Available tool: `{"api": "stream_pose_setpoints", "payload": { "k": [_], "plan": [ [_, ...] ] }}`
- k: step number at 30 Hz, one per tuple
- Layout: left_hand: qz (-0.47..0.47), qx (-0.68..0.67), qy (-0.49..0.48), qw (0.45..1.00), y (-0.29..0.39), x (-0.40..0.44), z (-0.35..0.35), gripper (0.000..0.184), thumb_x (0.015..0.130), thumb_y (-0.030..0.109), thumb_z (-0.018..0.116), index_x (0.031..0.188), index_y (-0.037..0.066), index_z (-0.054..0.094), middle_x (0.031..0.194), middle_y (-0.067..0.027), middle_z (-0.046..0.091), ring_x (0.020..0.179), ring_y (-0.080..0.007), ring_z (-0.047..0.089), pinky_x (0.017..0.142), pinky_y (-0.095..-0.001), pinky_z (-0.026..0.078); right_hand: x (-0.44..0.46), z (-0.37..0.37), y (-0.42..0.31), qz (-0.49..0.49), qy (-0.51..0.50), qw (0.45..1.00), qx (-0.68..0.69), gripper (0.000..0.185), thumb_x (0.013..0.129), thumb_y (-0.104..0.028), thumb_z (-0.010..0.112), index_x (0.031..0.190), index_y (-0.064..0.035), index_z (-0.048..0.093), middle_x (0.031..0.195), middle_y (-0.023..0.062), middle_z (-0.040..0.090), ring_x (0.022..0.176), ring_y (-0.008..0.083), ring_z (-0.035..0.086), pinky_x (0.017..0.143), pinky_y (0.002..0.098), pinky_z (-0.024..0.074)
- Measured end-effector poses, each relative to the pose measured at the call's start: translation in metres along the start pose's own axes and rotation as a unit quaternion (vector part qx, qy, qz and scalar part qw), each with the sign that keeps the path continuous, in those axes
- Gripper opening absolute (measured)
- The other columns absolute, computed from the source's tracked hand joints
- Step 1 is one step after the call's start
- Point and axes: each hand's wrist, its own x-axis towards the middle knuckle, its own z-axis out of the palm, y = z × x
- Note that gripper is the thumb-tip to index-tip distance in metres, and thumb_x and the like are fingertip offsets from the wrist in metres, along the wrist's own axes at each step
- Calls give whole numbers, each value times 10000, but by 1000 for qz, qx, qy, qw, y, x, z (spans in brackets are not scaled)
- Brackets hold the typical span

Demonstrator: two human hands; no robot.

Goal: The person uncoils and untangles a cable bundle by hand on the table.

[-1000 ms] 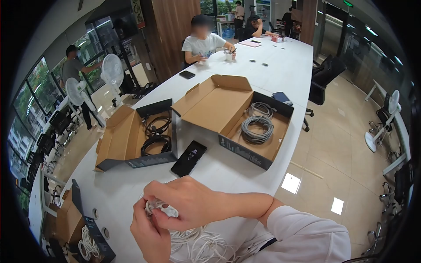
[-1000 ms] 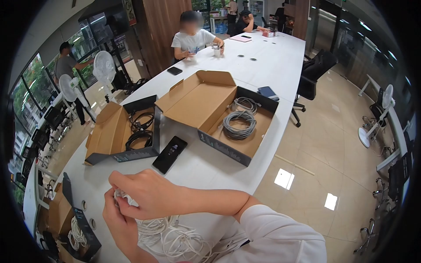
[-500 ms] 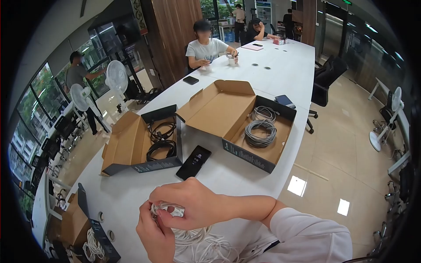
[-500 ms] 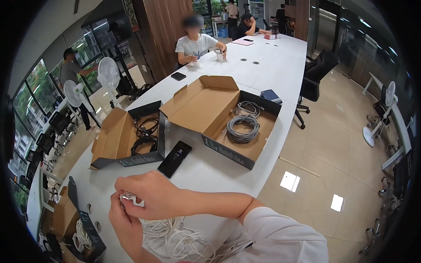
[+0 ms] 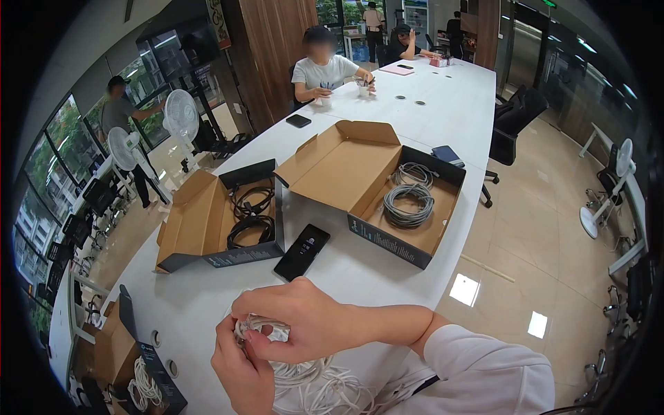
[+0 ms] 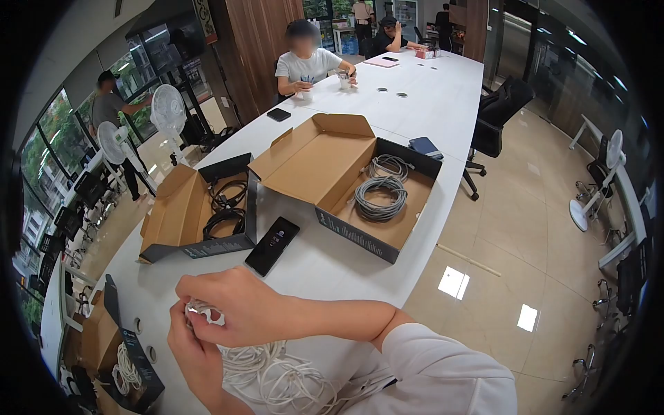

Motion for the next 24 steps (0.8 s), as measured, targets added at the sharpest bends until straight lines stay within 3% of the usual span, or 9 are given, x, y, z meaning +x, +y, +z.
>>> {"api": "stream_pose_setpoints", "payload": {
  "k": [11,24],
  "plan": [
    [-31,-24,12,999,8,-2,1,208,1007,51,467,1160,-60,555,830,-160,653,726,-242,641,675,-336,490,-2,1,-2,-7,-4,1000,-14,232,811,-97,705,1029,-49,641,870,66,712,644,200,705,539,290,541],
    [-1,2,7,1000,0,-2,0,209,987,47,484,1157,-56,548,850,-169,639,731,-245,623,674,-339,488,-1,-1,-1,-10,-11,1000,-15,250,811,-90,708,1051,-43,652,876,70,713,650,200,703,548,288,543]
  ]
}}
